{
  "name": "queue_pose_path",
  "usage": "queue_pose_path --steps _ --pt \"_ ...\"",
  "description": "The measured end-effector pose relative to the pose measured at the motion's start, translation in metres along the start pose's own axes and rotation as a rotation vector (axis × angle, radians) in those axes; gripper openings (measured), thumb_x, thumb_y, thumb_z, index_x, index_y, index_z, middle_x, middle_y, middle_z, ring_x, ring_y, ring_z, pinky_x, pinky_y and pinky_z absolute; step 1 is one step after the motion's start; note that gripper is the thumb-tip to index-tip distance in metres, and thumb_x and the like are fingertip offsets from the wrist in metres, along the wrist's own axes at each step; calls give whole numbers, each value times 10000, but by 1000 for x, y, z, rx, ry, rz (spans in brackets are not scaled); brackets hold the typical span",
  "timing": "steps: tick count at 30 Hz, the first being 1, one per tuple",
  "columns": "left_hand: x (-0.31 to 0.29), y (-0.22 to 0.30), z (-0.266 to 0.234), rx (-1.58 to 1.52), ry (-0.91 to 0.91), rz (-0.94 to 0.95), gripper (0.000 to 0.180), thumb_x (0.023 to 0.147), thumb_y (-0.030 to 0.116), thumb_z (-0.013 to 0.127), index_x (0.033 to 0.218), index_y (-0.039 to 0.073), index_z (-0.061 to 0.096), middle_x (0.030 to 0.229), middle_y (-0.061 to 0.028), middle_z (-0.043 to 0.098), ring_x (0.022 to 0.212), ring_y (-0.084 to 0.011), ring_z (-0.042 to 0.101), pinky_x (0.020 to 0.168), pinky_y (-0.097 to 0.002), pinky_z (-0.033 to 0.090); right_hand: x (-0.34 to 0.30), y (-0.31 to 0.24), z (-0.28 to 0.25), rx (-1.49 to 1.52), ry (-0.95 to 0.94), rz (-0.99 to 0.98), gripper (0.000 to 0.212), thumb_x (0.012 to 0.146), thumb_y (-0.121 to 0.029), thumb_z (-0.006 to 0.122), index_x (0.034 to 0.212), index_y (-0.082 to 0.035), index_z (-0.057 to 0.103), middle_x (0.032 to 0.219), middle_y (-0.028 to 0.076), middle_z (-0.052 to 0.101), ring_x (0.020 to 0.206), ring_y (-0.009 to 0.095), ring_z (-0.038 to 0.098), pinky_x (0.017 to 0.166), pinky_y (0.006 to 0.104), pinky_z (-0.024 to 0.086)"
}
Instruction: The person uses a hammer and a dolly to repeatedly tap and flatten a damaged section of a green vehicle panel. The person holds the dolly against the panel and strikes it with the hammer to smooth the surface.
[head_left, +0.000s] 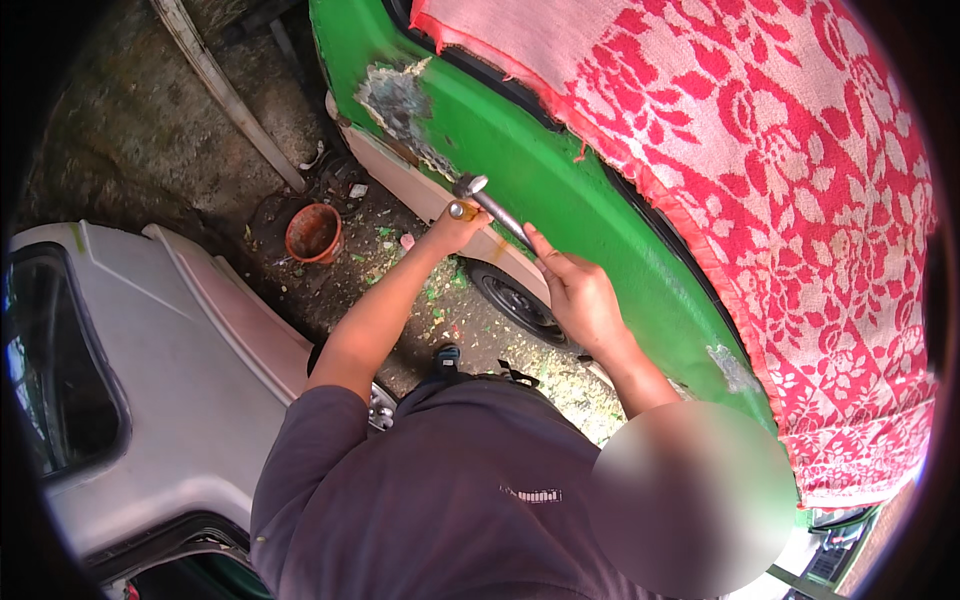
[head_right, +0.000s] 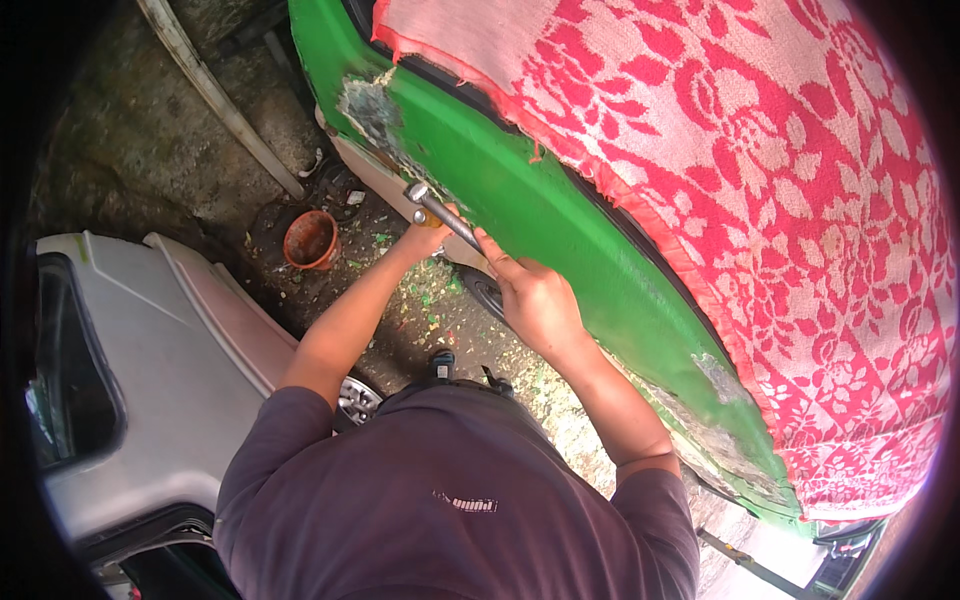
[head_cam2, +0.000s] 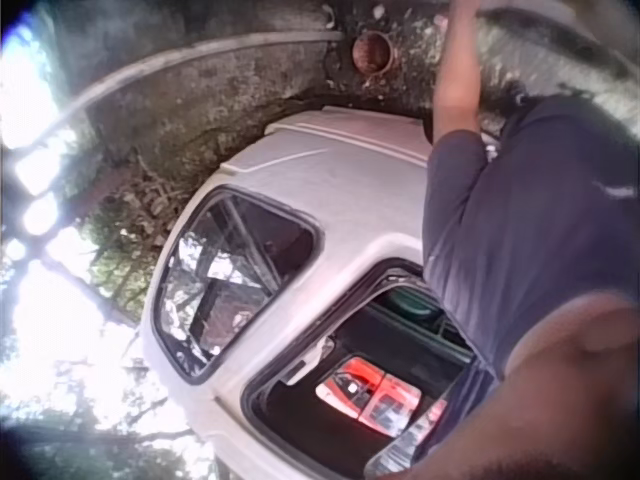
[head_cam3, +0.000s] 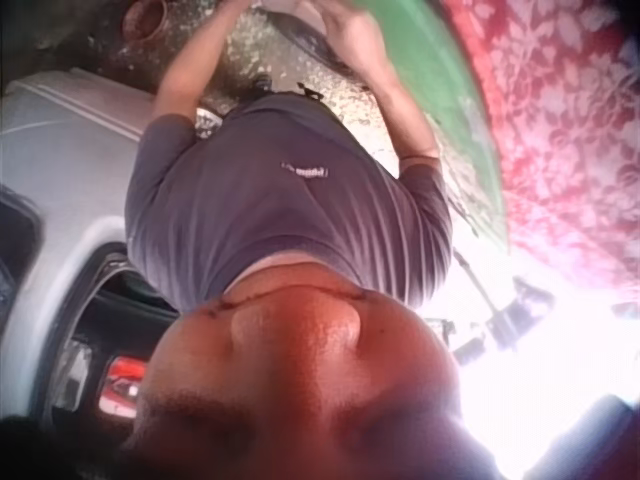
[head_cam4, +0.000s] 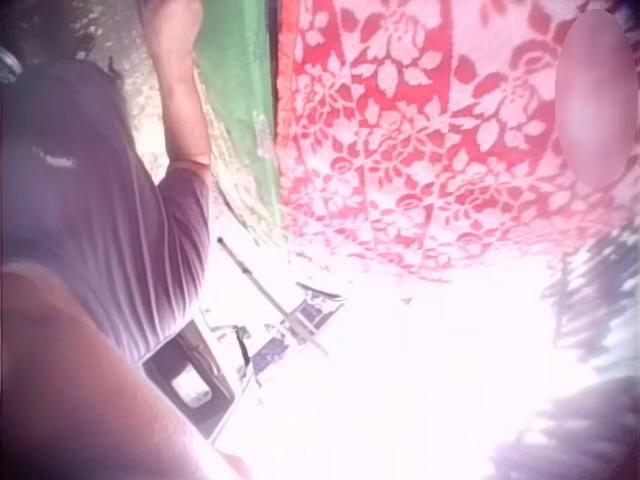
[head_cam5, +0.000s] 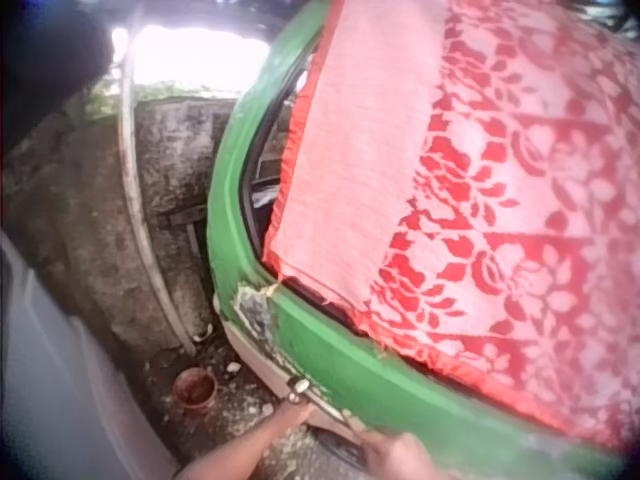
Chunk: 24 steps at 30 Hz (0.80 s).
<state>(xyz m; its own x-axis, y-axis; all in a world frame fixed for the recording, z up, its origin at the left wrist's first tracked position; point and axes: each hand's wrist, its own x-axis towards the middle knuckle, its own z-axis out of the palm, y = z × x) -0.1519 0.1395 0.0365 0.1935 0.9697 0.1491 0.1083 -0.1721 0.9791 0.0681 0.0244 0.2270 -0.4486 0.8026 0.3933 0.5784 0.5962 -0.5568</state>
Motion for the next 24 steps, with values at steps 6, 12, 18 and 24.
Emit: queue_pose_path --steps 6,12,18,24 --pt "3 7 -7 166 -151 -23 263 976 229 583 821 43 480 771 -18 486 731 -112 471 672 -303 404 2 7 0 -104 -126 20 493 862 8 625 1327 -154 638 948 186 667 831 345 662 743 431 528" --pt "-1 0 1 -11 17 -18 327 972 212 597 722 47 465 656 3 438 661 -92 437 620 -301 390 2 -5 -7 19 -30 -33 483 916 -20 621 1373 -175 598 784 187 622 674 326 612 668 430 502" --pt "3 -4 1 70 0 1 302 981 223 587 743 65 487 683 12 462 658 -78 424 603 -287 368 7 6 2 -48 -27 -95 505 908 -8 621 1384 -174 587 787 187 624 680 320 614 693 409 510" --pt "-4 -31 -7 133 -136 -94 253 972 248 589 811 53 575 733 -28 586 710 -131 556 685 -314 434 -3 26 10 -110 -102 -10 465 919 -42 621 1367 -164 601 923 223 669 723 329 636 744 386 527"
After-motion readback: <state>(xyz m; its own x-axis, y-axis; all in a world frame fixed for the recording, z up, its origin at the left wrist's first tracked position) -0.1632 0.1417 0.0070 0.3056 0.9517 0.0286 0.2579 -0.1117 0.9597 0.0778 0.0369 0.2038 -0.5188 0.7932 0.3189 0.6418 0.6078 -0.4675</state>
